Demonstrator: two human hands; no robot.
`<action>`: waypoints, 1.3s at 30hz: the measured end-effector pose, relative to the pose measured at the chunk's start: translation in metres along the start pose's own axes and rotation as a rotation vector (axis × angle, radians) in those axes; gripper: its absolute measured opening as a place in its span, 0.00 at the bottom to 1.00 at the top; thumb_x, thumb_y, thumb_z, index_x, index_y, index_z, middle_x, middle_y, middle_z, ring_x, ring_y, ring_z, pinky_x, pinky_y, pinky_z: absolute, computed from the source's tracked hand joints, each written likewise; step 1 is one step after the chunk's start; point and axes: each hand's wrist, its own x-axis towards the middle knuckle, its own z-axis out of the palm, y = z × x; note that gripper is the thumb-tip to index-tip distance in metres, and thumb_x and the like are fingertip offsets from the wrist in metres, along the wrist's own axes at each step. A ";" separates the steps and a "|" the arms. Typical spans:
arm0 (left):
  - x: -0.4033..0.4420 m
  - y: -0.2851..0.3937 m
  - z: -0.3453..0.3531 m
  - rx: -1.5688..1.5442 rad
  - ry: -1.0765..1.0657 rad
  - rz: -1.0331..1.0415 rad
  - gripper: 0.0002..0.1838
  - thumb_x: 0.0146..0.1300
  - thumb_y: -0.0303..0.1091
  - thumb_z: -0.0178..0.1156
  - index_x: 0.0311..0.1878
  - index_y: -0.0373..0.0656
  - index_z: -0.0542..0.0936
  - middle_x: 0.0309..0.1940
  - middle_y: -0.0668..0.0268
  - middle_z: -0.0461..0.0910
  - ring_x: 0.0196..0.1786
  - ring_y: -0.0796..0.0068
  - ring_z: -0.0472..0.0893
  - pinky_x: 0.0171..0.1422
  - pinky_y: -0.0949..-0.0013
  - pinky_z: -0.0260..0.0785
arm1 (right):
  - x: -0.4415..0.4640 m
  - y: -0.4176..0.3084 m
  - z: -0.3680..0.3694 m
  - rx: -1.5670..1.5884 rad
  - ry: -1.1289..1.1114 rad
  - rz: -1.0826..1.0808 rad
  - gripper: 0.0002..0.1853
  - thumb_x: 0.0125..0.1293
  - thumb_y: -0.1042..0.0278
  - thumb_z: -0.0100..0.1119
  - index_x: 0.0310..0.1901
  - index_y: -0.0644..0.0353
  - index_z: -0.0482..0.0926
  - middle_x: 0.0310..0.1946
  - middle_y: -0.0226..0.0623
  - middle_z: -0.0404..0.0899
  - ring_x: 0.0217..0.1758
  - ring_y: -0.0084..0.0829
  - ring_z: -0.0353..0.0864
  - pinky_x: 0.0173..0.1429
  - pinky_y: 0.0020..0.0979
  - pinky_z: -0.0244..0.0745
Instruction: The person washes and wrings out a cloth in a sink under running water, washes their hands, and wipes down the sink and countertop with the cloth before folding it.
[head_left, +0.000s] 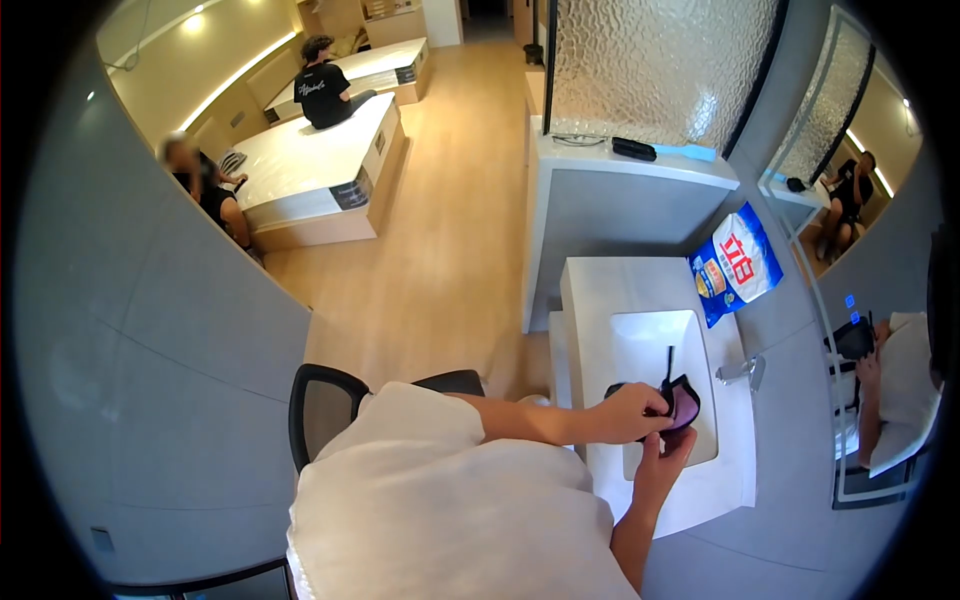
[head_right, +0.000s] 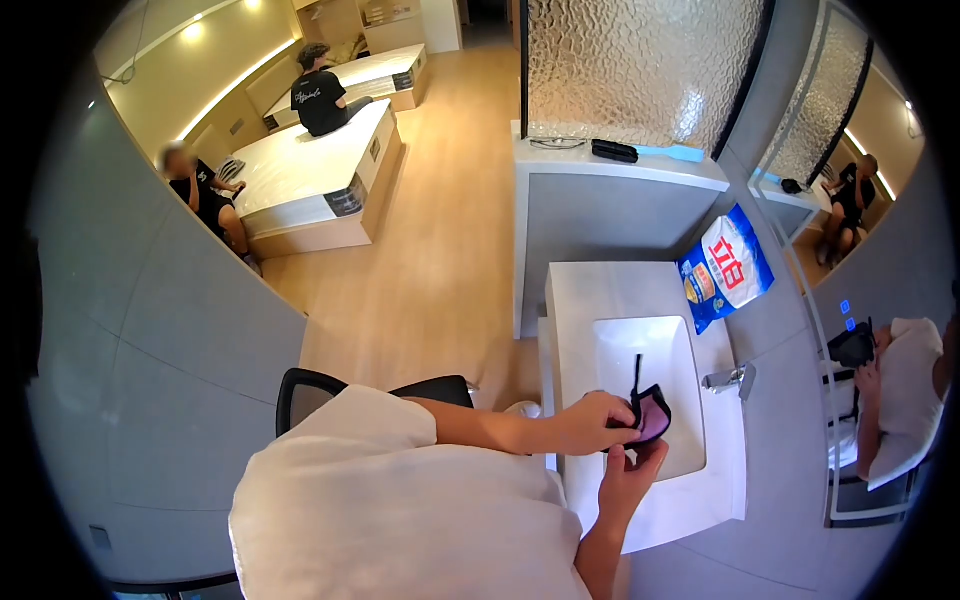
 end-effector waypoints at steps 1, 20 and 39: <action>-0.002 0.005 -0.002 -0.017 -0.002 0.017 0.14 0.63 0.34 0.65 0.29 0.31 0.78 0.25 0.55 0.75 0.27 0.62 0.72 0.34 0.63 0.66 | 0.005 0.003 0.000 0.030 -0.015 -0.022 0.18 0.68 0.75 0.62 0.56 0.64 0.70 0.48 0.35 0.74 0.52 0.26 0.75 0.57 0.29 0.73; -0.004 -0.010 -0.045 -0.293 -0.077 -0.065 0.08 0.73 0.31 0.56 0.42 0.36 0.77 0.35 0.72 0.77 0.41 0.85 0.71 0.47 0.73 0.67 | -0.003 0.058 -0.049 0.780 -0.148 0.361 0.32 0.69 0.57 0.53 0.71 0.65 0.65 0.70 0.47 0.69 0.73 0.46 0.70 0.77 0.47 0.62; -0.003 -0.018 -0.013 0.180 -0.627 0.278 0.17 0.50 0.37 0.76 0.39 0.38 0.83 0.33 0.52 0.84 0.39 0.50 0.83 0.45 0.56 0.73 | 0.011 -0.054 -0.089 -0.232 -0.242 -0.054 0.08 0.58 0.81 0.63 0.32 0.62 0.72 0.29 0.28 0.72 0.33 0.20 0.71 0.37 0.24 0.67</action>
